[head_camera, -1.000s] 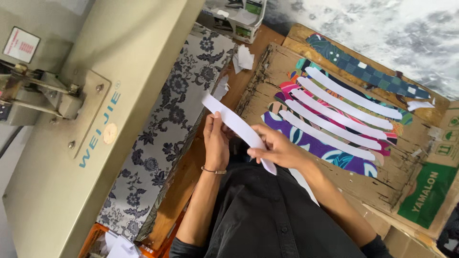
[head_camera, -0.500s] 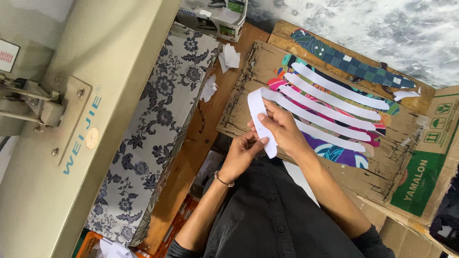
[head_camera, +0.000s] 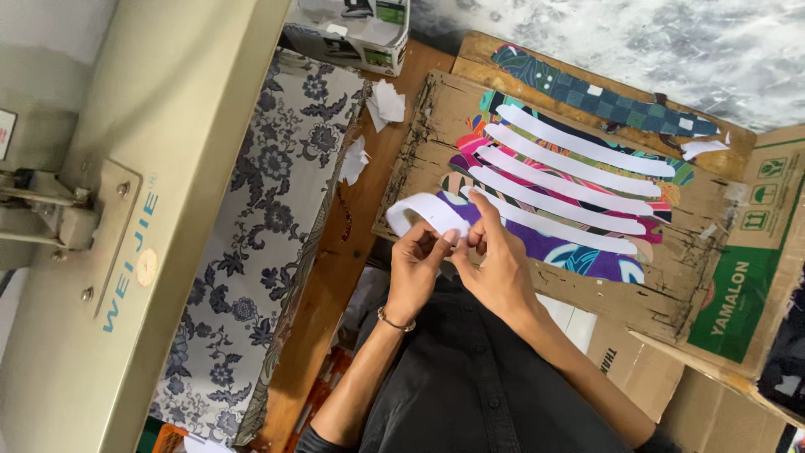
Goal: The person places white paper templates onto colorful fabric strips laid out on a wooden board. They align each template with the fabric, then pick up and fold a white strip before placing it back down.
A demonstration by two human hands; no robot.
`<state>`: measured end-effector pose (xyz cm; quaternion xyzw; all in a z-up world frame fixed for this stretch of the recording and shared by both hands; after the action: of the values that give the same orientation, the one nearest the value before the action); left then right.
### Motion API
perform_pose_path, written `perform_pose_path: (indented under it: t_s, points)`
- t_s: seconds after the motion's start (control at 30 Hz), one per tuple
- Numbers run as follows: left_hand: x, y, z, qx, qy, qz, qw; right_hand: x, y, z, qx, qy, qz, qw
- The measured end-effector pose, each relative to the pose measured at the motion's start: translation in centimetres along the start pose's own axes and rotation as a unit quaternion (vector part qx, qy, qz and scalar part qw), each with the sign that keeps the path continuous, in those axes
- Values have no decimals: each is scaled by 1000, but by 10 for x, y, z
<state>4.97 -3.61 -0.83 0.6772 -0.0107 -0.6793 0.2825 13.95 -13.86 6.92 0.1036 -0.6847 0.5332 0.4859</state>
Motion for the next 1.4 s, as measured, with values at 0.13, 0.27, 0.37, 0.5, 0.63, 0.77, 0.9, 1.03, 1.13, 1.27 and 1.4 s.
perform_pose_path:
  t_s: [0.13,0.27,0.37,0.5,0.63,0.77,0.9,1.03,1.13,1.27,1.4]
  points:
    - [-3,2,-1,5,-8,-11,1000,-2,-3,-4,18,31,1,999]
    - [-4,6,-3,-6,-5,-20,1000,-2,1,-2,-12,27,23,999]
    - [-6,9,-3,-30,6,0,1000,2,10,2,-76,1,30,997]
    - [-8,9,-5,-59,40,27,997,4,20,3,-116,15,-3,993]
    - [-7,9,-5,-65,52,32,996,3,25,0,-144,39,-80,986]
    - [-8,11,-5,-80,58,64,993,3,29,-3,-148,15,-68,987]
    - [-10,10,-6,-82,59,91,991,3,34,-5,-155,26,-97,983]
    - [-12,10,-7,-90,56,74,992,4,37,-7,-169,34,-111,979]
    - [-12,10,-9,-99,49,76,991,4,36,-8,-165,22,-85,982]
    - [-10,8,-9,-98,55,101,988,5,39,-9,-176,25,-66,982]
    - [-8,6,-9,-104,56,94,988,6,41,-11,-177,37,-66,981]
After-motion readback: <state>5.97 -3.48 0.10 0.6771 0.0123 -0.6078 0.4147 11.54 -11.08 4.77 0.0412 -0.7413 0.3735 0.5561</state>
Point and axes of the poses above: each hand's wrist, its own z-axis away from the middle knuckle, its own y-axis out of the palm, x = y × z, the point moved 1 cm from there along -z, towards the middle knuckle, and after that the axes turned 15 degrees about x, right-handed, at the moved point
